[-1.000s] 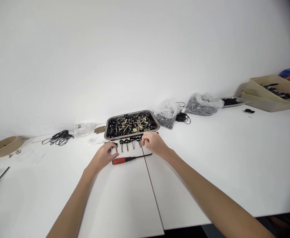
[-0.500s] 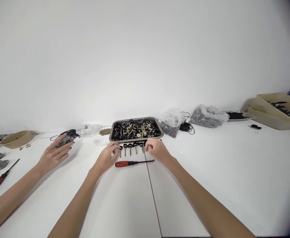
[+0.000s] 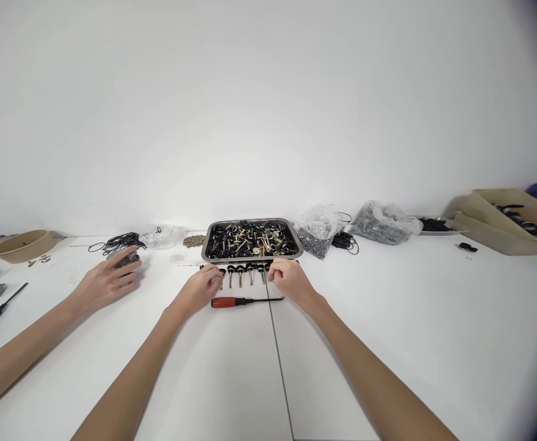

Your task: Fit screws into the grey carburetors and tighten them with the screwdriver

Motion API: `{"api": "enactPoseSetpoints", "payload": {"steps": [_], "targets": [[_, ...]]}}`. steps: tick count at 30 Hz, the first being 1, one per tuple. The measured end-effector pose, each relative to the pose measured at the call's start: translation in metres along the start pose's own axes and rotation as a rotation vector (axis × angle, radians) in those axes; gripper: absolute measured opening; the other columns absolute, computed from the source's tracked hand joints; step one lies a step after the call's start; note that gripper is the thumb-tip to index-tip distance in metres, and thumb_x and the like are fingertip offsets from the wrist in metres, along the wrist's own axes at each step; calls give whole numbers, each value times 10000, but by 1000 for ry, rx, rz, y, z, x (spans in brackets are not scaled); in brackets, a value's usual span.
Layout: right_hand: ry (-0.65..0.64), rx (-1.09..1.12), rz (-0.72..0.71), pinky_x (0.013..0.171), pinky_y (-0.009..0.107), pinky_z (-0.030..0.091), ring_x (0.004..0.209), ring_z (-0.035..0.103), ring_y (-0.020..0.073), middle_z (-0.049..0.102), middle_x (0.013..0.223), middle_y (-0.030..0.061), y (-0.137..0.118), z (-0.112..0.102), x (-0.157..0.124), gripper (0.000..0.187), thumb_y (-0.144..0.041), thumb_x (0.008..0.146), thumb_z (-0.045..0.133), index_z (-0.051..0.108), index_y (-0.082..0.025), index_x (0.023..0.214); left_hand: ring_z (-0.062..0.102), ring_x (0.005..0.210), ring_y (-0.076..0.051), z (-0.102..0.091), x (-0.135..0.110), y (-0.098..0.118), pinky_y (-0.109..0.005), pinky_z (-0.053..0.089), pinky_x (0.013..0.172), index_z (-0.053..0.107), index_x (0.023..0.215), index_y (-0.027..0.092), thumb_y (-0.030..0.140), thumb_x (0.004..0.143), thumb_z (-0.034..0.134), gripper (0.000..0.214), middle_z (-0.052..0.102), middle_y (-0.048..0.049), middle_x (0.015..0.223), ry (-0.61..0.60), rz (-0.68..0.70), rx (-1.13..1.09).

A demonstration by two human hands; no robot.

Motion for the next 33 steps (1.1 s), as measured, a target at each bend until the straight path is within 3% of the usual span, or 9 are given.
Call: {"api": "enactPoseSetpoints", "payload": {"steps": [7,11,15,19,26,33], "targets": [[169,9,103,628,233,365,697,533,123,611,820,10,-8,-16,8,268,-76,772,368,616,-171,734,555,759,-166,-7,-2,-4,-290,436,672,619,906,221,316,890,364,273,598,-58,1015,56,20,32],[24,-119,118,667,234,373,793,538,140,604,897,17,-15,-15,41,169,-173,802,455,593,-184,899,559,768,-170,-8,-4,-6,-289,437,663,607,910,210,319,893,353,277,593,-62,1009,72,35,33],[-104,-233,127,696,232,362,840,532,142,602,913,38,-10,-4,80,177,-103,774,483,594,-164,897,541,700,-151,-8,-5,-7,-298,440,681,595,917,217,289,893,357,249,593,-42,997,59,35,44],[-181,-272,148,660,231,345,789,532,142,605,890,59,0,18,100,206,-21,717,521,611,-144,855,564,726,-157,-7,-4,-6,-286,443,657,607,935,217,277,889,363,255,594,-53,985,66,67,44],[-167,-246,228,676,227,365,852,550,156,612,958,63,35,45,101,266,-42,691,569,621,-147,930,551,684,-149,-7,-4,-7,-295,441,658,607,948,215,272,889,362,258,601,-54,964,62,70,44],[-131,-163,248,690,217,394,755,563,133,628,765,23,45,46,97,261,-61,685,524,627,-141,911,557,707,-163,-9,-5,-7,-304,445,665,610,951,212,283,890,358,269,613,-54,938,63,54,48]]}}
Point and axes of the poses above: each hand's wrist, its own x-axis towards the middle knuckle, its own z-axis out of the palm, y = z × x, the point moved 7 cm from there along x, towards the middle knuckle
